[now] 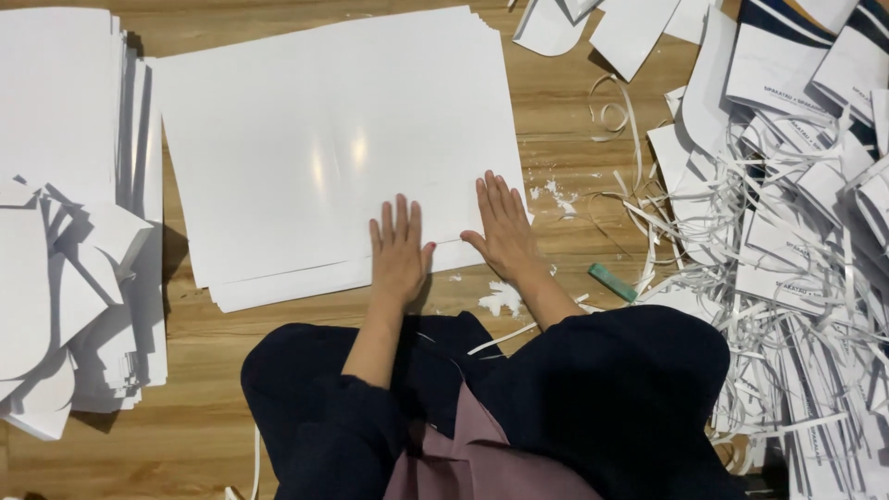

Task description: A person sits on the floor folding printed paper sheets into folders and stacking them, using a small tool to sharpen the creases.

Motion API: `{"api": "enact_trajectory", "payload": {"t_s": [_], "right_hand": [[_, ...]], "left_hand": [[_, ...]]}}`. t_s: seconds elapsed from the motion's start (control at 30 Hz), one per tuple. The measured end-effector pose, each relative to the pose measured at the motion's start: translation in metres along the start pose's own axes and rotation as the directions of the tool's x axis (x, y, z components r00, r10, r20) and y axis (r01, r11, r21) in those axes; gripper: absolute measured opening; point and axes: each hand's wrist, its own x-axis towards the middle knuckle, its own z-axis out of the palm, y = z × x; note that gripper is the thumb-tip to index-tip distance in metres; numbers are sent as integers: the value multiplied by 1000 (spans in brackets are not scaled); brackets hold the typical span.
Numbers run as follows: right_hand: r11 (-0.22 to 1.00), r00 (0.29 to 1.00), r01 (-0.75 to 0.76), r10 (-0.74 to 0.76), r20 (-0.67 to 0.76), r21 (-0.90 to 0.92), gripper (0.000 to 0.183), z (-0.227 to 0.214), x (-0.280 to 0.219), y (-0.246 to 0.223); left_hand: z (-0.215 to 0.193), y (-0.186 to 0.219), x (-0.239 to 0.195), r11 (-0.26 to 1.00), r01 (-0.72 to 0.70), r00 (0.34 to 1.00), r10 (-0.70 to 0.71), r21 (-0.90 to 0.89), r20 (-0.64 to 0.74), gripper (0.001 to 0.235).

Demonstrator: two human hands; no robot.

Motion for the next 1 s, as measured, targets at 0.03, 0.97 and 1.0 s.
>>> {"api": "enact_trajectory", "payload": {"t_s": [0.03, 0.97, 1.0], "right_hand": [[1000, 1000, 7, -7, -3, -3, 76, 1, 3, 0], [742, 850, 210, 184, -494, 637, 72, -44, 15, -60], [786, 903, 98, 188, -387, 610, 90, -37, 18, -61]], "left_hand": [[1, -11, 0, 1000, 4, 1000, -4, -1, -6, 60], [-10, -40, -6, -425, 341, 928, 12, -838, 371, 101], [-23, -65, -9, -378, 277, 929, -130, -883, 347, 107]]}}
